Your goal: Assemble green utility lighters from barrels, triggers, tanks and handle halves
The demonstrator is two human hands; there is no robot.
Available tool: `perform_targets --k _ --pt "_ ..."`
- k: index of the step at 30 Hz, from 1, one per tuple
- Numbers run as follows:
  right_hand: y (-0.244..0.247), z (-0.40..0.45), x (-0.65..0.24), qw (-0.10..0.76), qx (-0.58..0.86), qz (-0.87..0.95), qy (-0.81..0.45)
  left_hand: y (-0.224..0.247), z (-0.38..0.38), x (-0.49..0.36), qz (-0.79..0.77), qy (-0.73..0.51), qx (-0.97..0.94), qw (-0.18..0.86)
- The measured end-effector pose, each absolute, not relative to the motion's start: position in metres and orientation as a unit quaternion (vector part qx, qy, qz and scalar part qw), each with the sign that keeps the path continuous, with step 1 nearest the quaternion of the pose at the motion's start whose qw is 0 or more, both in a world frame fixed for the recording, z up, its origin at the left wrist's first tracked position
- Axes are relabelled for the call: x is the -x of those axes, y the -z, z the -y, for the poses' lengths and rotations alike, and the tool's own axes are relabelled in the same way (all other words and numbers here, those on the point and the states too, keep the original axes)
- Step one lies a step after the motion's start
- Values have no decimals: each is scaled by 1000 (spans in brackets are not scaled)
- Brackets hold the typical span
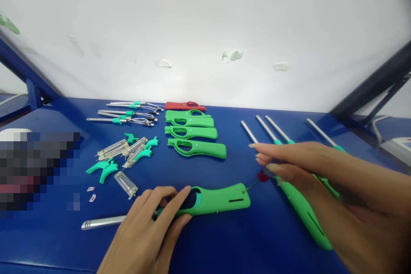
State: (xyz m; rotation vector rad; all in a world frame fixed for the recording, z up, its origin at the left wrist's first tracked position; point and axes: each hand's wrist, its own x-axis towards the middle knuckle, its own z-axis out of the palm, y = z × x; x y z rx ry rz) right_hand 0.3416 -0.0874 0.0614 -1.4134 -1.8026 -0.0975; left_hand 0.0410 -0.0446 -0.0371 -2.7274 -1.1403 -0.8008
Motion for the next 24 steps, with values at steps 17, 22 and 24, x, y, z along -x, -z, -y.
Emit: perform_targets --k 17,22,24 --pt "-63 86 -345 422 567 705 59 37 43 -43 373 262 889 46" --pt "-65 81 -339 412 566 711 67 36 43 -43 373 268 887 40" --pt "-68 79 -333 424 570 701 63 35 44 -43 374 266 888 38"
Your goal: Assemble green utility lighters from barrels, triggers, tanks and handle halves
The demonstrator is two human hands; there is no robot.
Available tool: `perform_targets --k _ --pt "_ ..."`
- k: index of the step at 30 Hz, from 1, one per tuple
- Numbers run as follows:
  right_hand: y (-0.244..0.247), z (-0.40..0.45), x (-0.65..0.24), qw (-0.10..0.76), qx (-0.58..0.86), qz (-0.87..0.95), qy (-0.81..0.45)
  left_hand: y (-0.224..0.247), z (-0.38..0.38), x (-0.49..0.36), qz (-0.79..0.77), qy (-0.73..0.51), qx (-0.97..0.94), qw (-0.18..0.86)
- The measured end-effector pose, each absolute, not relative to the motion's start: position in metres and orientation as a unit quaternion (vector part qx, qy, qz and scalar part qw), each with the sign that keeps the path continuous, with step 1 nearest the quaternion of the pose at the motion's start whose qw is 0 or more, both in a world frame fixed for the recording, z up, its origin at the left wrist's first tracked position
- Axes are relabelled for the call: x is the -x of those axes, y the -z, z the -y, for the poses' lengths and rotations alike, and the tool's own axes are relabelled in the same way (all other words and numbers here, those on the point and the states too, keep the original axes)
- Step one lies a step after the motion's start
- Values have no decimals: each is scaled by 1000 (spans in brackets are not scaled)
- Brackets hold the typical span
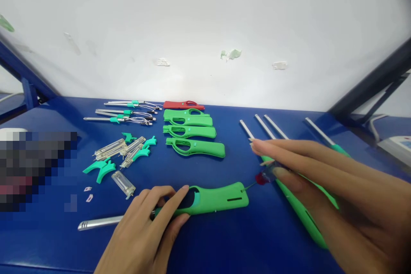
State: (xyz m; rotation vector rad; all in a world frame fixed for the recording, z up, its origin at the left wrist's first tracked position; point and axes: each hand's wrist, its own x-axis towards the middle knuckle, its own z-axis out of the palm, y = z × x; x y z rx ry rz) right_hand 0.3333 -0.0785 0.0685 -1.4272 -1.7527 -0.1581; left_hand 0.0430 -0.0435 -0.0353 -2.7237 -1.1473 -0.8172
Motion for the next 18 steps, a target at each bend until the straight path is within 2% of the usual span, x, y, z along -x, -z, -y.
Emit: perform_targets --k 9,15,18 --pt "-69 81 -334 437 569 695 51 38 42 -42 373 265 888 42" --pt "-63 93 -342 399 555 729 32 38 44 -41 373 264 889 38" --pt "-65 88 -339 420 571 703 50 37 44 -41 374 267 887 45"
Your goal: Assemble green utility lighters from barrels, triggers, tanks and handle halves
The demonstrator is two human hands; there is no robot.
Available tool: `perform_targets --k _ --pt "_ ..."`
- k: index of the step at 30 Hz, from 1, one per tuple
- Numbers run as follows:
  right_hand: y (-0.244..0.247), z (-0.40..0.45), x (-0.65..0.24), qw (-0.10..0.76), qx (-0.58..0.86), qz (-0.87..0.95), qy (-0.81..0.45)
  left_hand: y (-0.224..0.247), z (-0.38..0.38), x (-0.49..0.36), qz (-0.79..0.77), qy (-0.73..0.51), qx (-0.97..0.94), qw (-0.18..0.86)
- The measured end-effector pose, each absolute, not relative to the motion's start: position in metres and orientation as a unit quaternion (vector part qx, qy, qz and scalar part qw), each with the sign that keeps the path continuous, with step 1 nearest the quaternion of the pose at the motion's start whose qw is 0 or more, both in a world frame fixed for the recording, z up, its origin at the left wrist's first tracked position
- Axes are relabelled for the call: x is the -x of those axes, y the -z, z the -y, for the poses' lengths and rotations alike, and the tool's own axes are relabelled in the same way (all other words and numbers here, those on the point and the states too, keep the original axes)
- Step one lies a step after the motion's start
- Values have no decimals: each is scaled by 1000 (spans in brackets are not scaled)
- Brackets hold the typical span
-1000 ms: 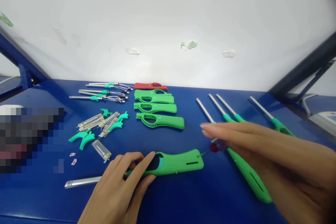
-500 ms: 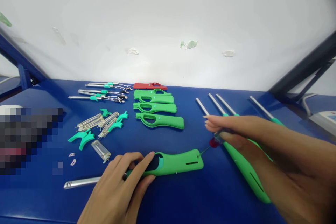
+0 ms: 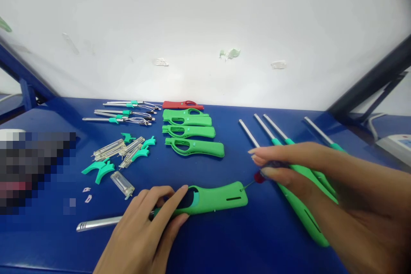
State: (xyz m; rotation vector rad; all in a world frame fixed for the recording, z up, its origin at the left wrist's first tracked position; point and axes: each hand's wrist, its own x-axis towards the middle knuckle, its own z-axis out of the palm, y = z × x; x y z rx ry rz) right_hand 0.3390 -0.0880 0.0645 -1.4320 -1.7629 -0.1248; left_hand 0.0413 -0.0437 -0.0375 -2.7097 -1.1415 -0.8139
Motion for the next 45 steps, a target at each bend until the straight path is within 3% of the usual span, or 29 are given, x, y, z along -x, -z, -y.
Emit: perform_targets --k 5,10,13,16,24,31,37,45 --pt "-64 81 -341 418 571 700 99 39 42 -42 378 262 886 53" --pt "-63 89 -344 386 570 723 61 40 41 -40 379 266 885 44" --pt "-65 88 -340 416 581 699 33 39 42 -40 379 264 886 46" --pt "-65 82 -337 440 573 690 48 38 42 -40 374 268 886 51" --pt "-63 91 -349 391 592 704 45 37 41 -44 372 262 888 58" --pt "-65 81 -344 399 557 722 101 40 41 -42 363 282 885 71" --pt "-62 89 -340 417 583 697 39 40 40 -42 366 275 887 64" --pt "-63 83 -342 402 573 710 69 40 41 -42 362 280 887 56"
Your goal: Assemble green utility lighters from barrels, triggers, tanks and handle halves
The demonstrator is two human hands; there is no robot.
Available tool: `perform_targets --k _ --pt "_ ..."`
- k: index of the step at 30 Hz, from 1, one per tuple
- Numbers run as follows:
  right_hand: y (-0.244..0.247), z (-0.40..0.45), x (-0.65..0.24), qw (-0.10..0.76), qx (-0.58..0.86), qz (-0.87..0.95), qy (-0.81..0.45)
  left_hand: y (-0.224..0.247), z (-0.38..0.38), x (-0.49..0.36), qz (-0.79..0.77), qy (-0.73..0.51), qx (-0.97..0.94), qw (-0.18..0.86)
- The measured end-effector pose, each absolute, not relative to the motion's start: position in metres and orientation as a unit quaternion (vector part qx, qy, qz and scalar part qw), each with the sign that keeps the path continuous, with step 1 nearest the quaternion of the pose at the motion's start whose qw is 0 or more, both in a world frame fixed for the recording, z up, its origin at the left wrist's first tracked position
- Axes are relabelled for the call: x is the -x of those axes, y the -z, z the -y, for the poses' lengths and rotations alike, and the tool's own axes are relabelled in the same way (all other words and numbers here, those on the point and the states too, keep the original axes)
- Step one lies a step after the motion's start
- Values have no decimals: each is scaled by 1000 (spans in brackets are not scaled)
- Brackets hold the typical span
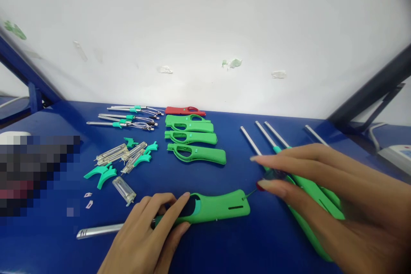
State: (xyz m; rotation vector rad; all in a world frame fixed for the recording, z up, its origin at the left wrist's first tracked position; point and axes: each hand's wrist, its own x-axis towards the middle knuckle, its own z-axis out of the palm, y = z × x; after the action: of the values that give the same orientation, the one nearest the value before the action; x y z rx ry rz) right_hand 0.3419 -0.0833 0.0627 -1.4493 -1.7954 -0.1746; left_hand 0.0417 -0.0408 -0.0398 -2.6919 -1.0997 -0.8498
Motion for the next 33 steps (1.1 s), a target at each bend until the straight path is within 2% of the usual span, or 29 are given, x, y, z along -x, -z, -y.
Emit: perform_targets --k 6,12,18,24,28,33 --pt "-62 85 -342 405 556 726 26 40 41 -42 363 278 887 59" --pt "-64 82 -340 387 548 736 91 37 43 -44 369 281 884 52" --pt "-63 87 -337 427 573 699 38 38 40 -44 365 284 885 46" --pt "-67 87 -348 375 532 755 81 38 42 -43 372 285 882 45" --pt "-62 91 -344 395 575 712 83 37 43 -43 369 277 886 47" --pt "-64 86 -344 391 564 724 75 40 43 -41 368 274 887 50"
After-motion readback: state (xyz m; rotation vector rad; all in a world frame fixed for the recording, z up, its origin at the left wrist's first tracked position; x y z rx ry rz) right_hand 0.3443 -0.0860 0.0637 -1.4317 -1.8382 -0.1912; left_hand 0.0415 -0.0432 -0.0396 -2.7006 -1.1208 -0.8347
